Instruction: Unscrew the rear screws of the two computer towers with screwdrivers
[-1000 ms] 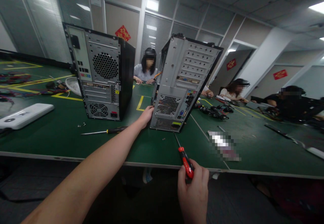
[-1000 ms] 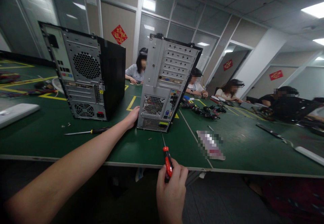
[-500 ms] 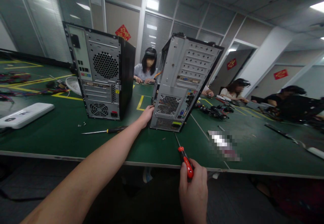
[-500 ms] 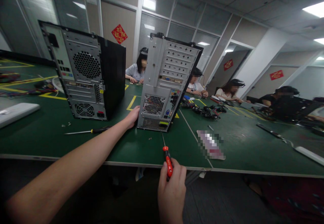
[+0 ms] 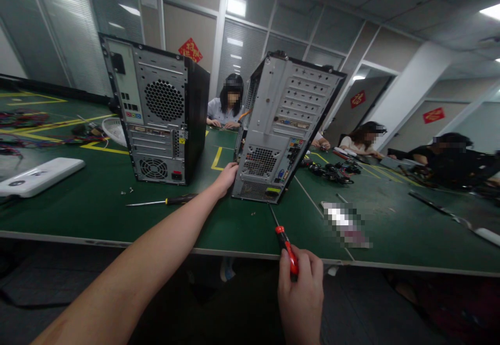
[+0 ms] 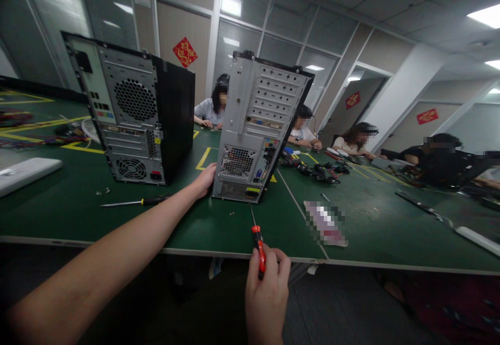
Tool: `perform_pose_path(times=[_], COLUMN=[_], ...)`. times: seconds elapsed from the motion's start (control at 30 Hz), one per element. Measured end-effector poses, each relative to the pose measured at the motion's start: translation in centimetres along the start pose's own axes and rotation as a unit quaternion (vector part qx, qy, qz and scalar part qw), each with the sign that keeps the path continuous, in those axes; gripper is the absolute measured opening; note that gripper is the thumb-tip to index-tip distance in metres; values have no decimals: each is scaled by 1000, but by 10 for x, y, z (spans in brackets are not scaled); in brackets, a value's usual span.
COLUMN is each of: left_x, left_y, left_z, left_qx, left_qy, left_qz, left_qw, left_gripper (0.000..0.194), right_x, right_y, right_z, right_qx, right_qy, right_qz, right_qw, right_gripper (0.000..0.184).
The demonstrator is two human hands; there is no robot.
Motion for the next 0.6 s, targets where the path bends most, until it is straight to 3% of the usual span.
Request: perform_pose_path(times=[0.27, 0.6], left_x=[1, 0], left_y=[-3, 0], left_z=[-1, 0], left_qx=[-2, -5], left_qy=[6, 3], left_qz=[-5, -1], left_qw=[1000, 1000], left_gripper=[36, 36], right_x=[4, 2], right_y=[2, 3], right_z=[-1, -3], right_qx=[-10, 0], right_qy=[13, 18], right_qz=[32, 10], right_qw=[999, 1000], right_gripper=[32, 28])
Point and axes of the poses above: each hand's wrist, its own y-axis away from the middle knuckle, its own z-axis out of the back of the hand, x = y × z, the point moved 8 cm from there along -y, towards the middle knuckle, and after that the axes turned 10 degrees about z, right-handed, at the moved point
